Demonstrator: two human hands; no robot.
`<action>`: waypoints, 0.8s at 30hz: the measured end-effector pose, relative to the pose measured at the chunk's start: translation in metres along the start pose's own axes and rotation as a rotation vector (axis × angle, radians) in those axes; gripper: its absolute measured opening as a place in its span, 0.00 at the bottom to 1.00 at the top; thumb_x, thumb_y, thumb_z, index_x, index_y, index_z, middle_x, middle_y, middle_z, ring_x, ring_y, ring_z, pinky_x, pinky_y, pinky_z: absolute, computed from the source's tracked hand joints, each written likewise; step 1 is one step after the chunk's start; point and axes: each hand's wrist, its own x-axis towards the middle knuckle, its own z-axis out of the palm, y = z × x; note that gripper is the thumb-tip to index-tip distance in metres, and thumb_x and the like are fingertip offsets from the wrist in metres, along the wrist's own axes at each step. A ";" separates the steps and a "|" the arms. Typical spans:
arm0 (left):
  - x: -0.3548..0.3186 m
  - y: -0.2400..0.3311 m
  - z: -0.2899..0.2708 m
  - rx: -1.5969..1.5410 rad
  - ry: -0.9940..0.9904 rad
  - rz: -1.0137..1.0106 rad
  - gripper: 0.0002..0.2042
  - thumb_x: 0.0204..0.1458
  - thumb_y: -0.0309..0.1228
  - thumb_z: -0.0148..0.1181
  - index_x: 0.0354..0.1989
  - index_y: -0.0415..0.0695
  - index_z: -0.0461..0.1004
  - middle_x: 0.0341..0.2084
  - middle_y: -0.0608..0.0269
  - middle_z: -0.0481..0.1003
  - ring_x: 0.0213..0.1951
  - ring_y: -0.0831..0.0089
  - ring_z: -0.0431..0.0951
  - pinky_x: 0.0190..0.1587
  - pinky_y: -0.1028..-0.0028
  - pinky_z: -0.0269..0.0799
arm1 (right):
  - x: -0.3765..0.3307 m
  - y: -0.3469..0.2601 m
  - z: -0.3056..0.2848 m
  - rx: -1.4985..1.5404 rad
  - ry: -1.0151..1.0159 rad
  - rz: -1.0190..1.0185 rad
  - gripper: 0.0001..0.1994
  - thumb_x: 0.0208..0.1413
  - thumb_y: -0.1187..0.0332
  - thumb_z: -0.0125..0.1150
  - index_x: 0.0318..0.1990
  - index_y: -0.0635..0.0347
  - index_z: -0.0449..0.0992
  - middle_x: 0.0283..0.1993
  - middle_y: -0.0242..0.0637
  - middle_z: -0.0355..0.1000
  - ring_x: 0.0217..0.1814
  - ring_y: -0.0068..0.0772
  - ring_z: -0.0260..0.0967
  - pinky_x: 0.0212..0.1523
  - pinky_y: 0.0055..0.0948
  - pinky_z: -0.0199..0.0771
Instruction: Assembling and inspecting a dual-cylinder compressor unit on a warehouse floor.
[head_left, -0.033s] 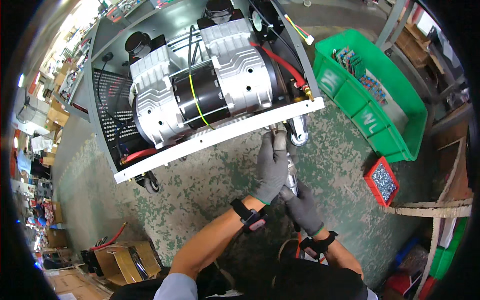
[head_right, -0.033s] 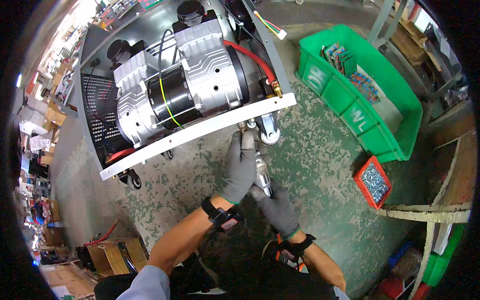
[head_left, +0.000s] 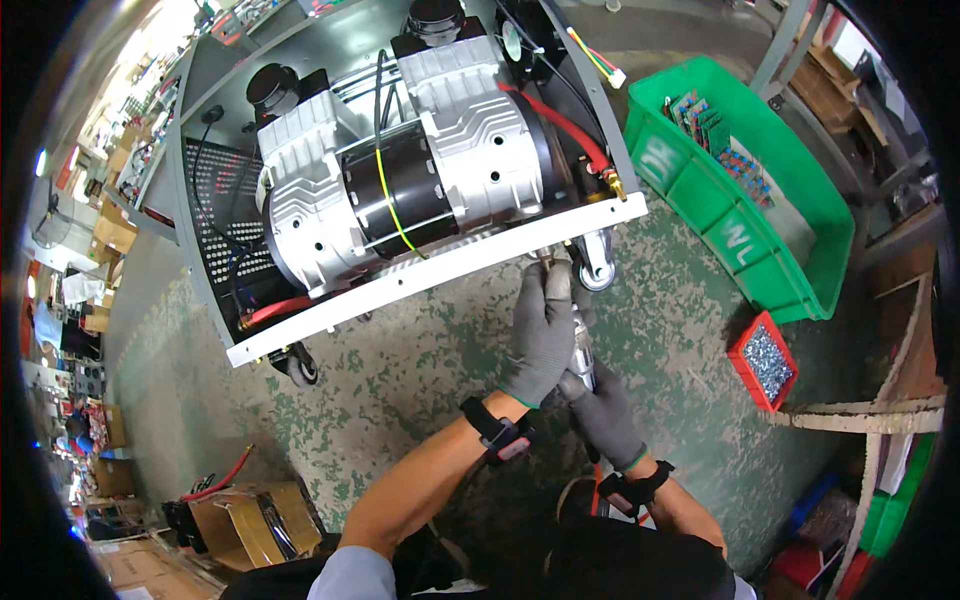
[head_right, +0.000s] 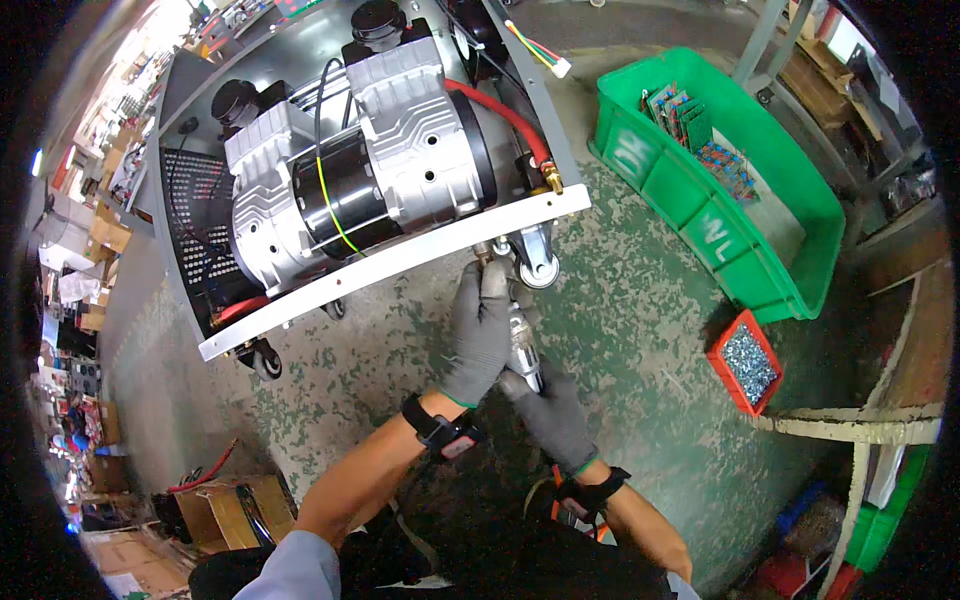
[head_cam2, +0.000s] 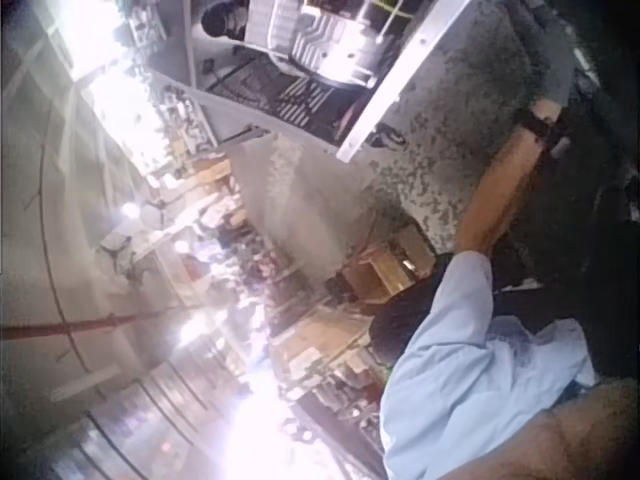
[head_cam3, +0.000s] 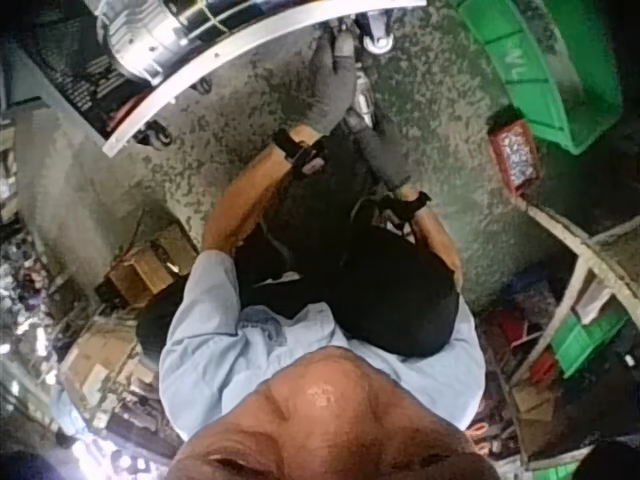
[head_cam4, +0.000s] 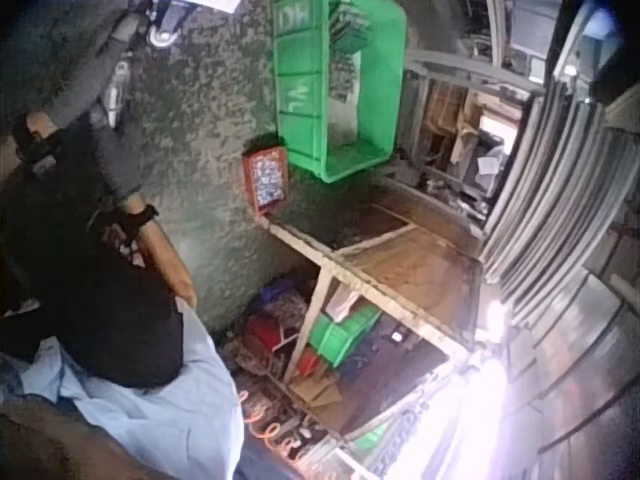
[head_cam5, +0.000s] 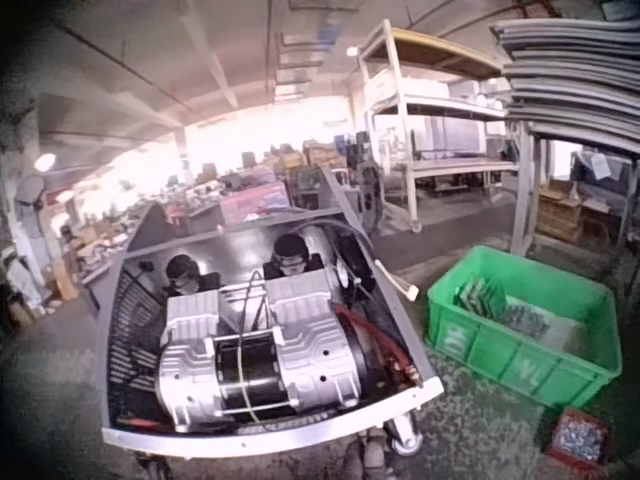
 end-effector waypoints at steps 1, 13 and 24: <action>0.001 0.001 -0.002 0.007 0.001 0.000 0.15 0.64 0.43 0.46 0.41 0.43 0.66 0.22 0.68 0.71 0.22 0.80 0.72 0.24 0.77 0.68 | 0.001 0.001 0.003 -0.004 0.011 -0.032 0.25 0.55 0.51 0.62 0.48 0.67 0.72 0.34 0.33 0.74 0.36 0.21 0.66 0.36 0.30 0.69; 0.003 0.000 -0.004 0.025 -0.026 -0.006 0.16 0.64 0.44 0.45 0.45 0.42 0.65 0.28 0.65 0.72 0.24 0.79 0.74 0.25 0.76 0.70 | 0.003 0.008 0.008 0.012 0.050 -0.088 0.24 0.57 0.55 0.61 0.50 0.68 0.71 0.44 0.40 0.76 0.45 0.26 0.70 0.46 0.30 0.70; 0.003 -0.009 -0.007 0.003 0.006 0.067 0.15 0.65 0.44 0.42 0.44 0.44 0.67 0.25 0.69 0.73 0.26 0.80 0.75 0.25 0.78 0.70 | 0.006 0.014 0.010 0.062 0.033 -0.175 0.26 0.54 0.54 0.64 0.52 0.67 0.70 0.44 0.40 0.75 0.45 0.27 0.71 0.46 0.31 0.70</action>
